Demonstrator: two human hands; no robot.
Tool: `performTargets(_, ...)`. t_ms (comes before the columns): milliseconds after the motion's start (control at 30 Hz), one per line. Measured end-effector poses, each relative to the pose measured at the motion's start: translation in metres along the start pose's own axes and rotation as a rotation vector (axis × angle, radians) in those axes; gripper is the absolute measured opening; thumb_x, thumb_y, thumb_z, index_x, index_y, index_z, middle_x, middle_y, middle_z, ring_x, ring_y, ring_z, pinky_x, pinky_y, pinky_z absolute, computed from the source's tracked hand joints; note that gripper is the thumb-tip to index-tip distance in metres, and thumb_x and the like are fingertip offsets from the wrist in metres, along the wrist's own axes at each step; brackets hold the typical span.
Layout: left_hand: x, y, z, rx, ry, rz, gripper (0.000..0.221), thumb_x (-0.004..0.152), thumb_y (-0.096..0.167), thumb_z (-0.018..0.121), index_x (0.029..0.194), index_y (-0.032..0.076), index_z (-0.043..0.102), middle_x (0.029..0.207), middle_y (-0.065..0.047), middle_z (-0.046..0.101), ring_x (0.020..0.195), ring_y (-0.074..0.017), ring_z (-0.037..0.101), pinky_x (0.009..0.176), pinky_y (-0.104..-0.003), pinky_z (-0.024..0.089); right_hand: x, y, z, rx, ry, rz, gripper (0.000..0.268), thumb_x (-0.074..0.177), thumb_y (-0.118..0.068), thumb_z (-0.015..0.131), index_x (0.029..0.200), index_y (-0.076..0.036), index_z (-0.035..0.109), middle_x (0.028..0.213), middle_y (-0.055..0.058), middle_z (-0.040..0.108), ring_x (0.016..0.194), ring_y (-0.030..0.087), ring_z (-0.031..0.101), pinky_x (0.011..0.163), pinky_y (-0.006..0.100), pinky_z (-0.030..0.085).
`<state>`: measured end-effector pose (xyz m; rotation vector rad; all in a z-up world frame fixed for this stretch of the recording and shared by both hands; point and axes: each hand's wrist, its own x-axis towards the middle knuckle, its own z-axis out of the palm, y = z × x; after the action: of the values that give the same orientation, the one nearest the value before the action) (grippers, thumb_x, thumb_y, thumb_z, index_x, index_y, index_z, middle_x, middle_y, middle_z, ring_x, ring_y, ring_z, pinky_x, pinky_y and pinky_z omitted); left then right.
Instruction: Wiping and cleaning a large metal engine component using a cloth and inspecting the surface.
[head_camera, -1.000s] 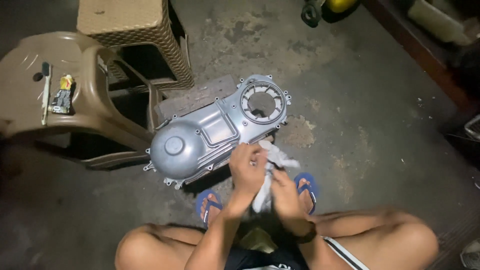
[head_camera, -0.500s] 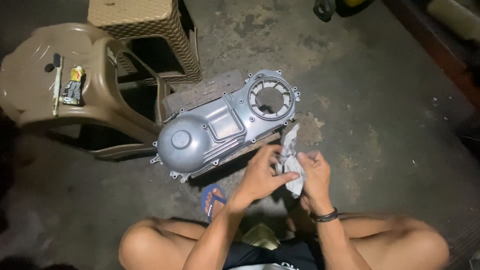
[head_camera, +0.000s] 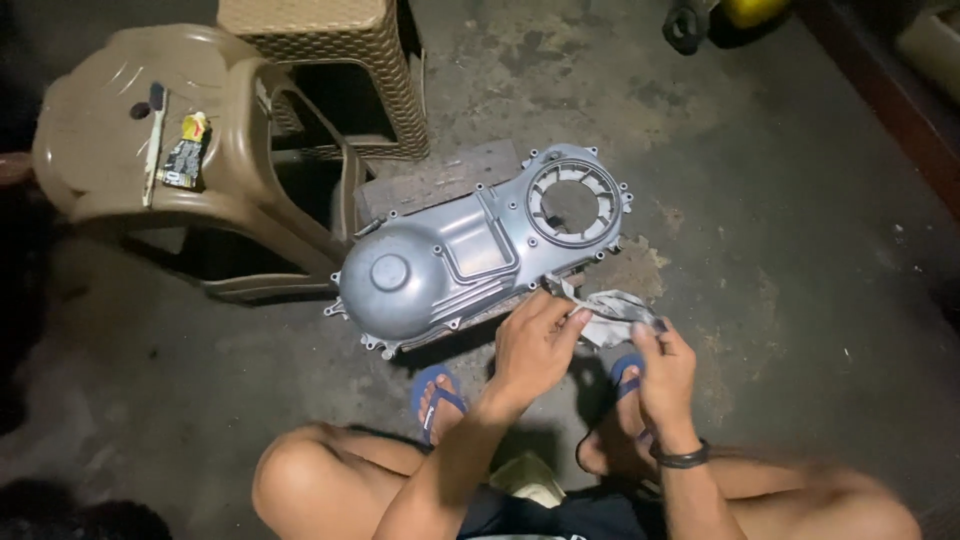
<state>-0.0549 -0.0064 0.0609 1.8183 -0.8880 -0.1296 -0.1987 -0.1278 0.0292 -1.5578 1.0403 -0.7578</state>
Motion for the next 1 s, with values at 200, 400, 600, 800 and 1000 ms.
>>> performTargets(200,-0.010,-0.001,0.003,-0.097,-0.241,-0.111,0.030,0.097,0.038,0.066,0.083,0.012,0.068,0.081,-0.010,0.060,0.085,-0.0373,0.065,0.077,-0.045,0.051,-0.008,-0.020,0.022,0.416,-0.247,-0.124,0.030,0.108,-0.017,0.045,0.127,-0.004,0.065,0.155,0.021,0.051,0.138,0.042,0.051,0.113,0.053,0.041)
performTargets(400,0.007,0.015,-0.024,0.091,-0.396,-0.005,0.031,0.097,0.039,0.062,0.090,0.012,0.075,0.095,-0.016,0.066,0.097,-0.0406,0.064,0.085,-0.051,0.049,0.021,0.091,0.032,-0.006,0.098,-0.098,0.017,0.102,-0.018,0.071,0.091,-0.007,0.073,0.079,0.002,0.062,0.080,0.013,0.051,0.075,0.033,0.046)
performTargets(600,0.020,-0.054,-0.044,0.766,0.094,0.175,0.032,0.083,0.038,0.076,0.110,0.019,0.075,0.109,-0.008,0.068,0.122,-0.0388,0.056,0.108,-0.068,0.029,0.042,-0.001,0.036,-0.670,-0.148,-0.334,0.034,0.105,-0.025,0.061,0.076,-0.009,0.067,0.067,0.007,0.059,0.068,0.030,0.064,0.064,0.035,0.048)
performTargets(800,0.010,-0.072,-0.033,0.855,0.048,0.147,0.037,0.092,0.030,0.072,0.125,0.013,0.069,0.106,-0.007,0.071,0.129,-0.0316,0.055,0.115,-0.066,0.019,0.065,-0.036,0.060,-1.084,-0.266,-0.345,0.038,0.104,-0.029,0.046,0.126,-0.005,0.067,0.099,0.018,0.073,0.090,0.039,0.073,0.071,0.051,0.057)
performTargets(1000,0.015,-0.069,-0.032,0.805,-0.033,0.098,0.039,0.093,0.029,0.071,0.125,0.007,0.067,0.112,-0.012,0.071,0.134,-0.0338,0.055,0.119,-0.062,0.027,0.050,-0.076,0.089,-0.961,-0.345,0.061,0.049,0.101,-0.030,0.042,0.137,0.000,0.057,0.105,0.032,0.072,0.102,0.053,0.069,0.084,0.065,0.053)
